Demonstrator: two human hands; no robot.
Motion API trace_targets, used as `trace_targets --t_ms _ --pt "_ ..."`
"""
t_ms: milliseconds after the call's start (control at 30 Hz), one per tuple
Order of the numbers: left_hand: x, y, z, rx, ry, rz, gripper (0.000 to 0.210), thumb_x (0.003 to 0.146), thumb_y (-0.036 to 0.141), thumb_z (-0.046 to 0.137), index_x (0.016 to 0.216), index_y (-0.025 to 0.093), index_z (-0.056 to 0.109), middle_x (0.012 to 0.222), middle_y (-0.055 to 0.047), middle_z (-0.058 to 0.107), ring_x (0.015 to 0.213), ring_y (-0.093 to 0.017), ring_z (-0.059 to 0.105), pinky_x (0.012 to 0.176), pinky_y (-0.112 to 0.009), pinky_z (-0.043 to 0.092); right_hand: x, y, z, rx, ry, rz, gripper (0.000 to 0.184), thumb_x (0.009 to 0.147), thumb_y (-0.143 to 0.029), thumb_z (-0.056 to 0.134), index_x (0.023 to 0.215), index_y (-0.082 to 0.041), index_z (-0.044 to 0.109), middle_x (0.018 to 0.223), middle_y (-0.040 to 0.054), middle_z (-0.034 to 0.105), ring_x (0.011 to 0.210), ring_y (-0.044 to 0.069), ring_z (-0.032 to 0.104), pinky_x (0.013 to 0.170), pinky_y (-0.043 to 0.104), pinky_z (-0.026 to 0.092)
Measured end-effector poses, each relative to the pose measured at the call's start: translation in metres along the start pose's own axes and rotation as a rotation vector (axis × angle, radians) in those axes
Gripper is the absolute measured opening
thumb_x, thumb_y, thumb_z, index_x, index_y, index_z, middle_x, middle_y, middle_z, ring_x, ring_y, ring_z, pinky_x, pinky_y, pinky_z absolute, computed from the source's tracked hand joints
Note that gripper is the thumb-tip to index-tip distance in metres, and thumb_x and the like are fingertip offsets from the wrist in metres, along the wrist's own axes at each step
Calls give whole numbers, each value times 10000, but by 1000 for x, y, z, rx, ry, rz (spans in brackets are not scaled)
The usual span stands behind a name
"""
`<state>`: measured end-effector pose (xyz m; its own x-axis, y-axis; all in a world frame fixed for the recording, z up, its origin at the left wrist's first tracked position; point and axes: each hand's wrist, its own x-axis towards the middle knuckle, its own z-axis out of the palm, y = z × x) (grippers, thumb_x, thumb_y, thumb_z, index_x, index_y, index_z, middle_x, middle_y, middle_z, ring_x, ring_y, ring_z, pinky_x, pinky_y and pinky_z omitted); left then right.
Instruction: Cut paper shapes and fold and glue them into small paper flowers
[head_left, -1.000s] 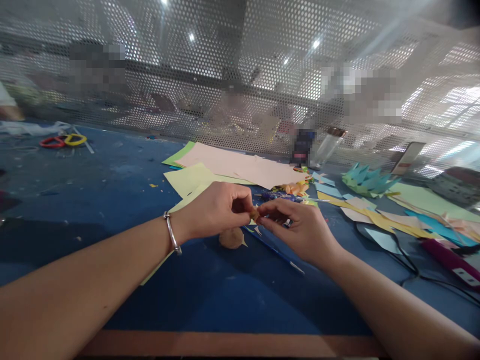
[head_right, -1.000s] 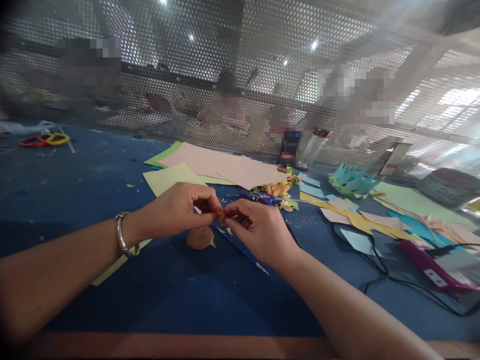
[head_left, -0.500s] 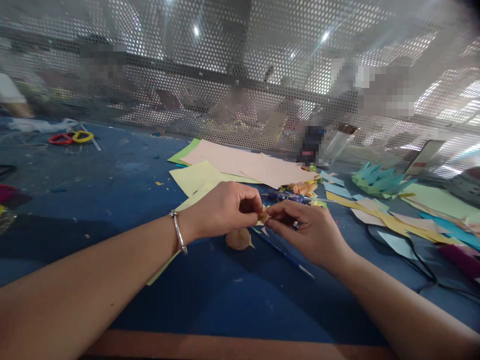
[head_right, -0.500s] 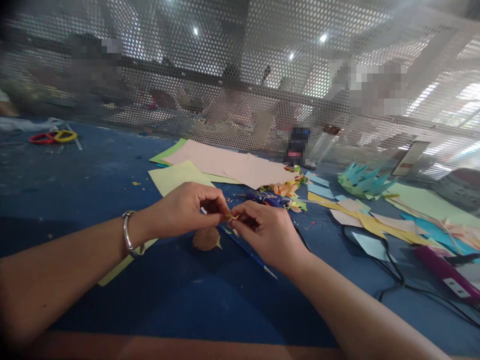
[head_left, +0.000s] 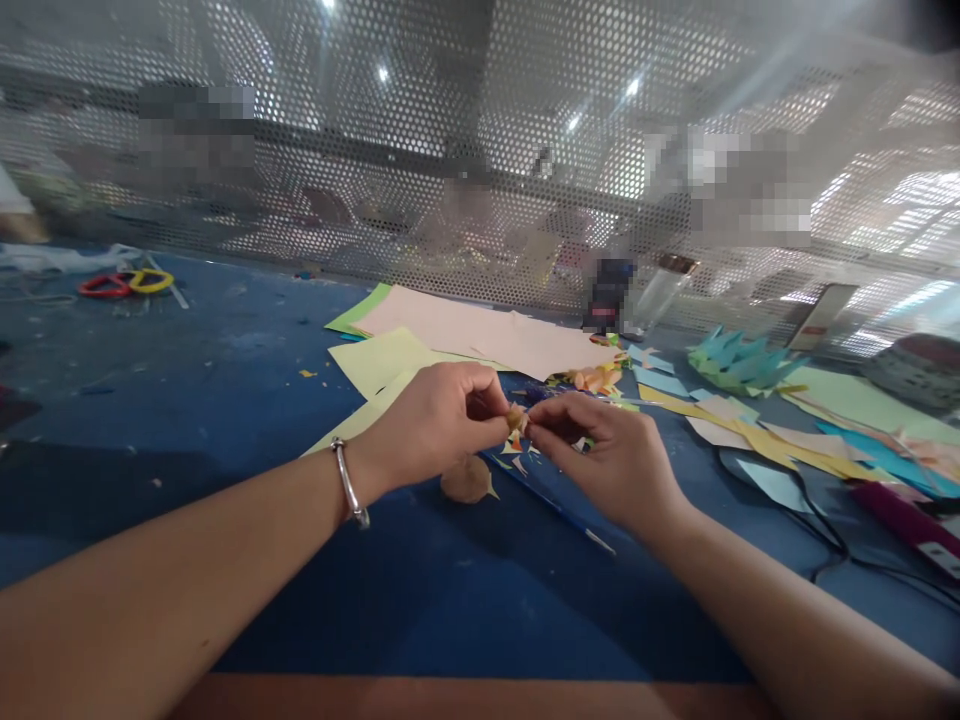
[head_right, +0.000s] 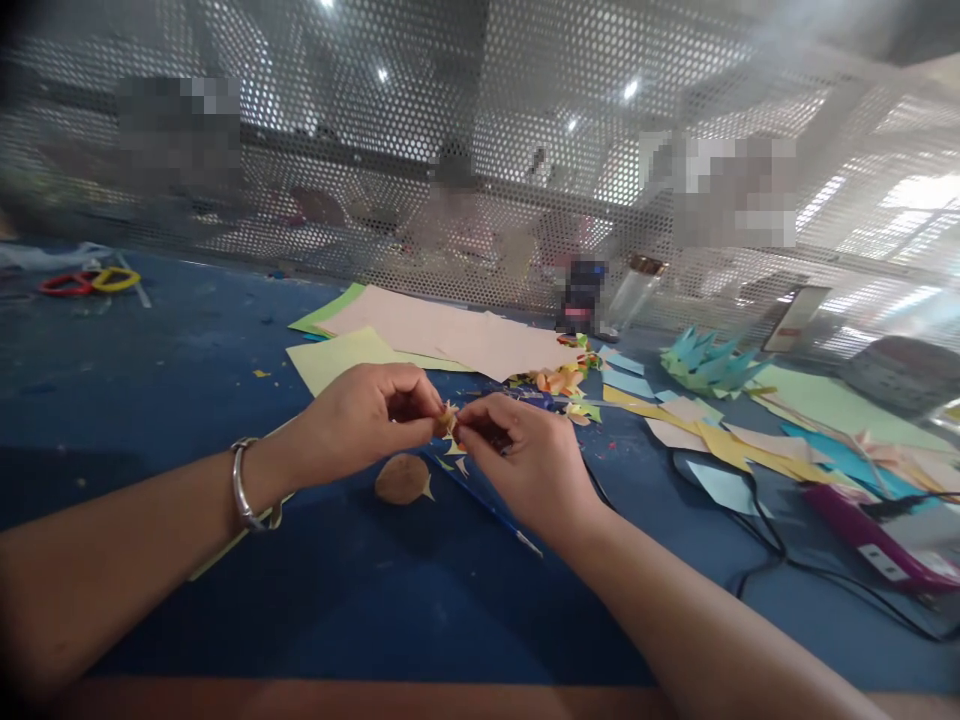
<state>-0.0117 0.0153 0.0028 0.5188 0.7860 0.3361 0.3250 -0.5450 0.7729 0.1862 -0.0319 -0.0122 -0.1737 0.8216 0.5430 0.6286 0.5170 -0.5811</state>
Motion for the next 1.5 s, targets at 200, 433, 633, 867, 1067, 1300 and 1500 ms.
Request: trace_targets --t_ms 200,433,633,867,1067,1300,1500 --pt "-2 5 2 46 36 10 73 803 202 648 843 169 699 780 -26 723 707 -152 660 620 -262 506 -1 3 0 -46 8 -56 78 876 -200 654 893 -212 728 787 -19 728 687 125 644 633 226 474" --pt "-3 6 7 87 98 37 74 825 232 655 834 183 710 769 -12 727 688 -137 656 602 -243 495 1 3 -2 -91 34 -99 108 882 -177 636 885 -231 729 826 -10 757 743 154 689 699 265 519" --pt "-2 7 6 86 136 41 104 848 255 652 855 181 724 806 -24 746 724 -143 682 644 -248 516 1 1 -2 -92 66 -94 94 891 -209 647 923 -223 735 849 -1 761 754 157 697 693 268 523" --pt "-4 11 5 117 125 28 123 844 272 655 861 175 730 807 -28 745 721 -152 675 638 -257 514 -1 3 -1 -105 56 -126 105 898 -191 631 927 -220 727 839 0 753 763 158 692 707 265 514" --pt "-5 10 5 104 103 37 113 833 245 656 862 175 739 822 -34 751 742 -157 677 663 -266 523 -1 4 0 -147 54 -165 120 916 -195 603 930 -236 715 874 10 759 803 172 706 738 281 524" --pt "0 3 1 5 27 -5 119 828 270 674 867 170 727 817 -49 756 738 -167 691 673 -274 546 0 3 2 -91 62 -53 111 865 -184 656 964 -233 650 803 -13 747 717 148 710 646 235 518" --pt "1 0 -3 7 -47 7 116 841 243 648 881 168 726 818 -51 752 754 -174 695 673 -275 541 0 4 2 22 -11 7 114 869 -187 649 978 -222 650 820 -10 752 751 140 719 662 227 528"
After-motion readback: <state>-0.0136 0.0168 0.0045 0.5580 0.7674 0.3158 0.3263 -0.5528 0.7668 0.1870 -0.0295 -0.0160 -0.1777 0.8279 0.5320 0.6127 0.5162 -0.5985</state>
